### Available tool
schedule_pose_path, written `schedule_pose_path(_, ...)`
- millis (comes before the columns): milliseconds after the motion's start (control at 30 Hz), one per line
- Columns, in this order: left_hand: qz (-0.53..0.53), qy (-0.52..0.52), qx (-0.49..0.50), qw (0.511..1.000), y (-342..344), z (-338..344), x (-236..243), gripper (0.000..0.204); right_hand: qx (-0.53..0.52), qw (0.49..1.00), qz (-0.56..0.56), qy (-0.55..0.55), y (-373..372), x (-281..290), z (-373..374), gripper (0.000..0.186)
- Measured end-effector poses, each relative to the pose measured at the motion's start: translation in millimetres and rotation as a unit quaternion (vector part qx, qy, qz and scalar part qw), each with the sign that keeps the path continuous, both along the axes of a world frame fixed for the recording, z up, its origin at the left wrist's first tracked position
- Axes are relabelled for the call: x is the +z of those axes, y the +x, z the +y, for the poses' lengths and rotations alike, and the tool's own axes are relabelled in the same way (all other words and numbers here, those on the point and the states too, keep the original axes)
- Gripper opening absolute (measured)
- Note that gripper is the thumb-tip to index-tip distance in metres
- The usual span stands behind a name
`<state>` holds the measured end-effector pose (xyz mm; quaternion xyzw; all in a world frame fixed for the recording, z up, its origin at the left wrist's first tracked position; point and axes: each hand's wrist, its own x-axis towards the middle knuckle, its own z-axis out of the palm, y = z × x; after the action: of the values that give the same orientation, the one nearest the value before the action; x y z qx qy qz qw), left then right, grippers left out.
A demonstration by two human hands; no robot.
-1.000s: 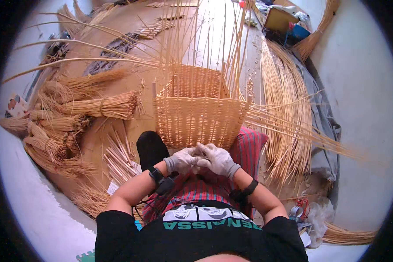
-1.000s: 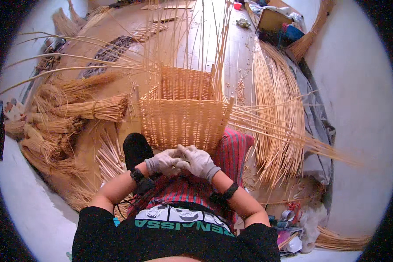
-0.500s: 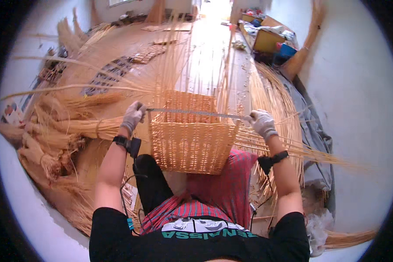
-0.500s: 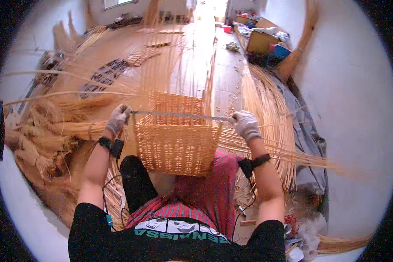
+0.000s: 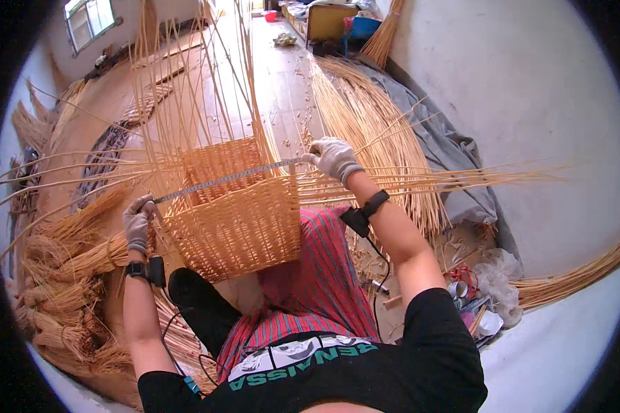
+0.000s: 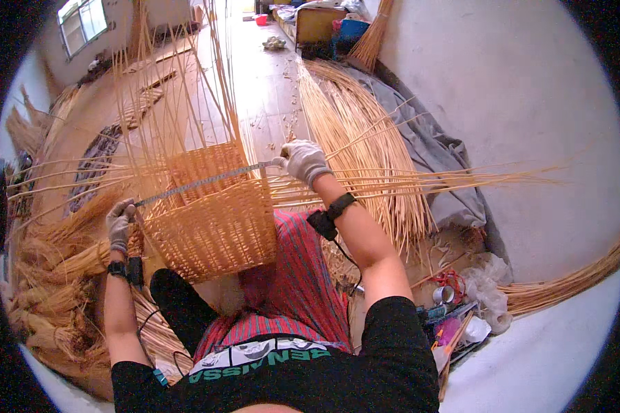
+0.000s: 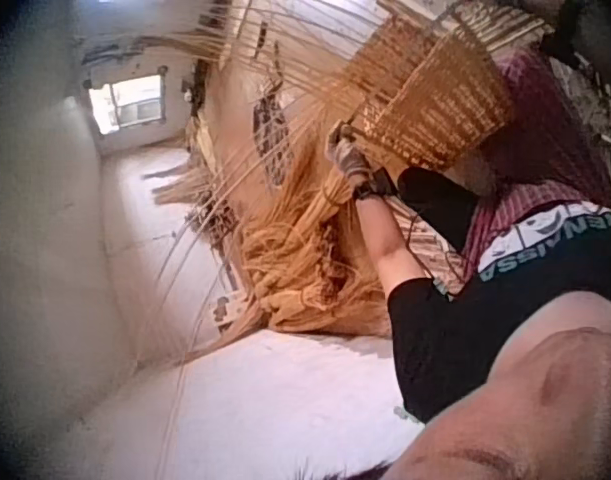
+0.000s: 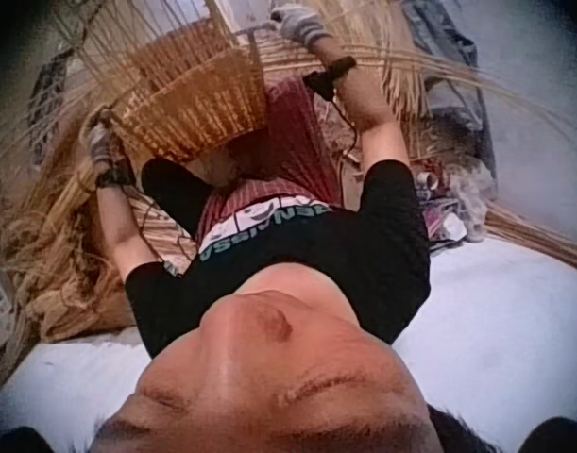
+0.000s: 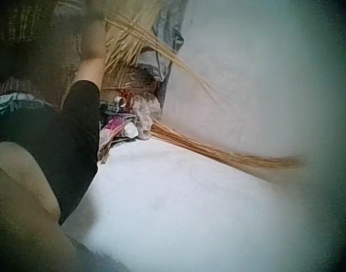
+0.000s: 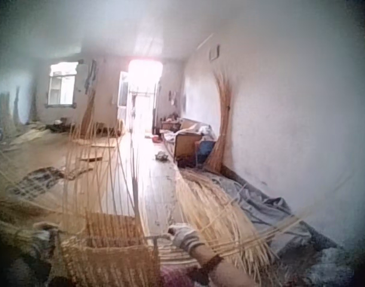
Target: Weaving a wicker basket using long thin wooden strips while sitting on the floor.
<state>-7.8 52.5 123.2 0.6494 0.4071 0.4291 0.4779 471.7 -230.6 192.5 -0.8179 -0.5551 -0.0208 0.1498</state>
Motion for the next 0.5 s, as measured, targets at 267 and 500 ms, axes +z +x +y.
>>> schedule_pose_path(267,-0.013,0.054,0.006,0.998,3.5,-12.5,7.4,0.017,0.029,0.998,0.058,0.007,10.6,-6.2,2.5,0.039)
schedule_pose_path(500,-0.002,0.075,-0.012,0.997,4.8,-14.2,1.1,0.020,0.004,0.999,0.049,-0.006,-3.8,7.3,0.2,0.038)
